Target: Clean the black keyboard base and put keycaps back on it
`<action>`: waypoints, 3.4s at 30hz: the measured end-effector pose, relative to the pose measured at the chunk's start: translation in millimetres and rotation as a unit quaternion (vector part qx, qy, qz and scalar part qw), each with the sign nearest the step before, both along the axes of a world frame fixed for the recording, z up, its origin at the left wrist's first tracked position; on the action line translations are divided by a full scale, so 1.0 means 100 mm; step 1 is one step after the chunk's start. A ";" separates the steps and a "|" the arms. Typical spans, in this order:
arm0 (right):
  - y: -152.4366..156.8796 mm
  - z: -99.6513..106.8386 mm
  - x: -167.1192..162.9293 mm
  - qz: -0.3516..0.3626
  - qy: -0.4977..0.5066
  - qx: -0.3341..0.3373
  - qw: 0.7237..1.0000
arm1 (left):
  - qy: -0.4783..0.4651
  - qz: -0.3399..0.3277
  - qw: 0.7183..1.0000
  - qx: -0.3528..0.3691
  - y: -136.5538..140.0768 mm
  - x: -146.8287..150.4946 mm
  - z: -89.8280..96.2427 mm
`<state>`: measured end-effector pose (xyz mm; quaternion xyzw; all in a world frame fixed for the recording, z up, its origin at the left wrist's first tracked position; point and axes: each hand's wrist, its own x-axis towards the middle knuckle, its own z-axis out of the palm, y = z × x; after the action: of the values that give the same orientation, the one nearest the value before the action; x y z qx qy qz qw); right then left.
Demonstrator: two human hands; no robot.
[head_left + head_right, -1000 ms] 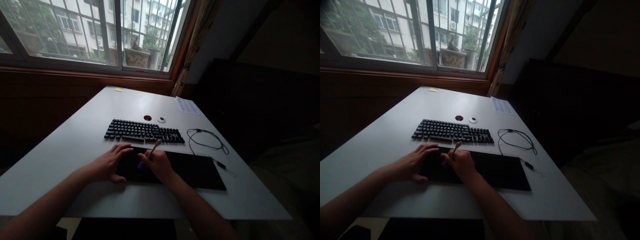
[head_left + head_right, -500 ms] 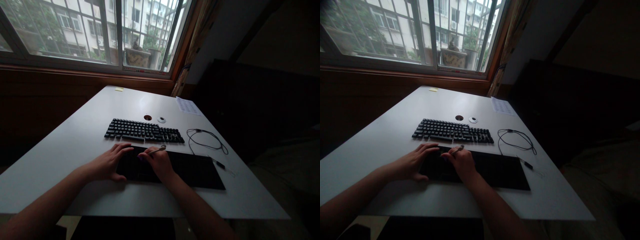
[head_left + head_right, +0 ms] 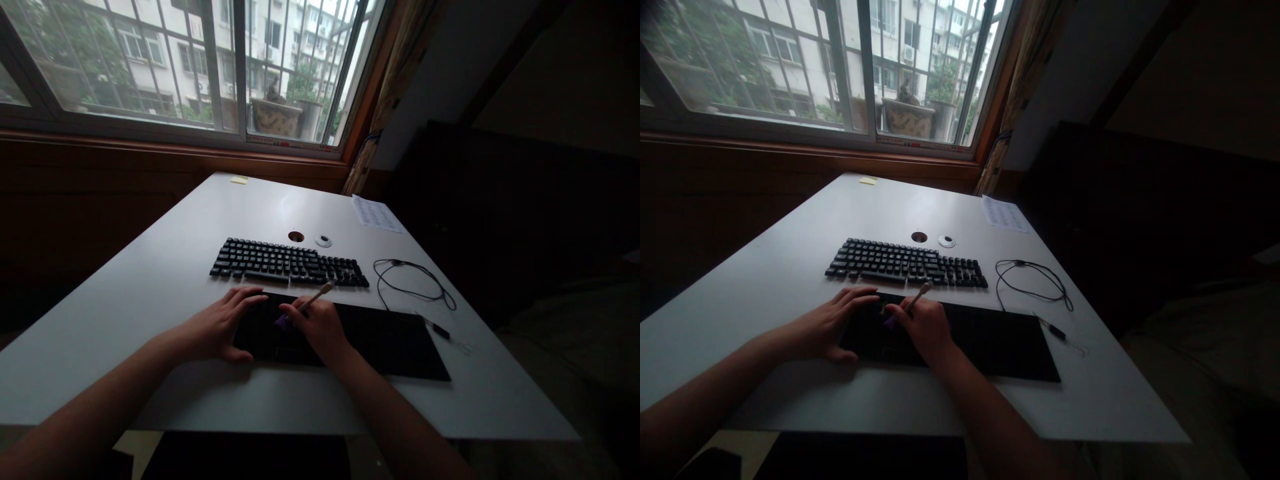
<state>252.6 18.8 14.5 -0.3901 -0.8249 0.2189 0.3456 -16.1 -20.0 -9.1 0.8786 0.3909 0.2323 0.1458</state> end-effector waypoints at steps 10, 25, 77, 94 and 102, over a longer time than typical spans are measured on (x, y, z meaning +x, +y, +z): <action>0.05 0.03 -0.02 0.038 0.038 -0.027 0.998 | -0.001 -0.005 1.000 -0.005 0.00 -0.01 0.01; 0.31 0.11 -0.17 0.139 -0.024 -0.010 0.990 | 0.001 0.004 1.000 0.000 0.00 -0.01 -0.03; 0.09 -0.07 -0.27 -0.051 -0.049 0.097 0.993 | 0.006 0.006 1.000 -0.026 -0.02 -0.01 0.02; 0.16 0.24 0.10 -0.071 -0.068 -0.066 0.993 | 0.019 0.005 1.000 -0.016 0.00 -0.03 -0.01; 0.11 0.14 0.66 -0.098 0.044 -0.200 0.974 | 0.013 0.003 1.000 -0.015 0.00 -0.03 -0.01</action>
<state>318.5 30.2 28.1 -0.5204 -0.7062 0.3610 0.3165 -19.4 -19.7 -10.0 0.8782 0.3986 0.2154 0.1531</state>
